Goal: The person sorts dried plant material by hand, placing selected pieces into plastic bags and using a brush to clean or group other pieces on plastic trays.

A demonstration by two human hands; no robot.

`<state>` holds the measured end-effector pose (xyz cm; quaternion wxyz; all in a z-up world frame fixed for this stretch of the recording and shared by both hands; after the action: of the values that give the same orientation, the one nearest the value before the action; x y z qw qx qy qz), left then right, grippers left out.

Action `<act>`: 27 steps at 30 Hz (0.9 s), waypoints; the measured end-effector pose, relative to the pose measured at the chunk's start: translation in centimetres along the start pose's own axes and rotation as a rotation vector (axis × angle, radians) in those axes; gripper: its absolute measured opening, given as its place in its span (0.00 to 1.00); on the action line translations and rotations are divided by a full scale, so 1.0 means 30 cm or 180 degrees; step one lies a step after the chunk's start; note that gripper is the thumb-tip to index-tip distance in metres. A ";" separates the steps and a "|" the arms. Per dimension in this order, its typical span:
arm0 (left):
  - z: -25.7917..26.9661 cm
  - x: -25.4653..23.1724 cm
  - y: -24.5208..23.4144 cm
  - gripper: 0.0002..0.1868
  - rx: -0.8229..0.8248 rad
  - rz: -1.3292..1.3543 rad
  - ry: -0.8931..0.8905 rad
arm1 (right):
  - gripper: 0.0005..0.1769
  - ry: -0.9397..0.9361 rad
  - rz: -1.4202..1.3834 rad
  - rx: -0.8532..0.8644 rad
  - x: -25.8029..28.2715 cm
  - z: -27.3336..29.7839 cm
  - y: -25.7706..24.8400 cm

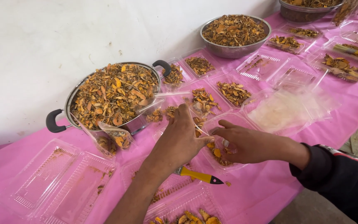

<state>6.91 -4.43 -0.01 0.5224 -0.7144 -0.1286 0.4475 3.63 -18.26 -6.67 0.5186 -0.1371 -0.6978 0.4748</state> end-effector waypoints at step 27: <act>0.015 -0.005 -0.019 0.43 -0.0099 -0.0106 0.0049 | 0.25 -0.0211 -0.0314 0.0331 0.110 -0.035 0.028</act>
<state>6.65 -4.01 0.52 0.5195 -0.7236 -0.1434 0.4312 2.88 -15.02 -5.38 0.5244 -0.0596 -0.6949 0.4885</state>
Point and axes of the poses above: each hand's wrist, its own z-axis away from the middle knuckle, its own y-axis out of the palm, x = y × z, the point moved 7 cm from there along -z, towards the middle knuckle, and after that the axes turned 5 degrees about -z, right-handed, at the moved point
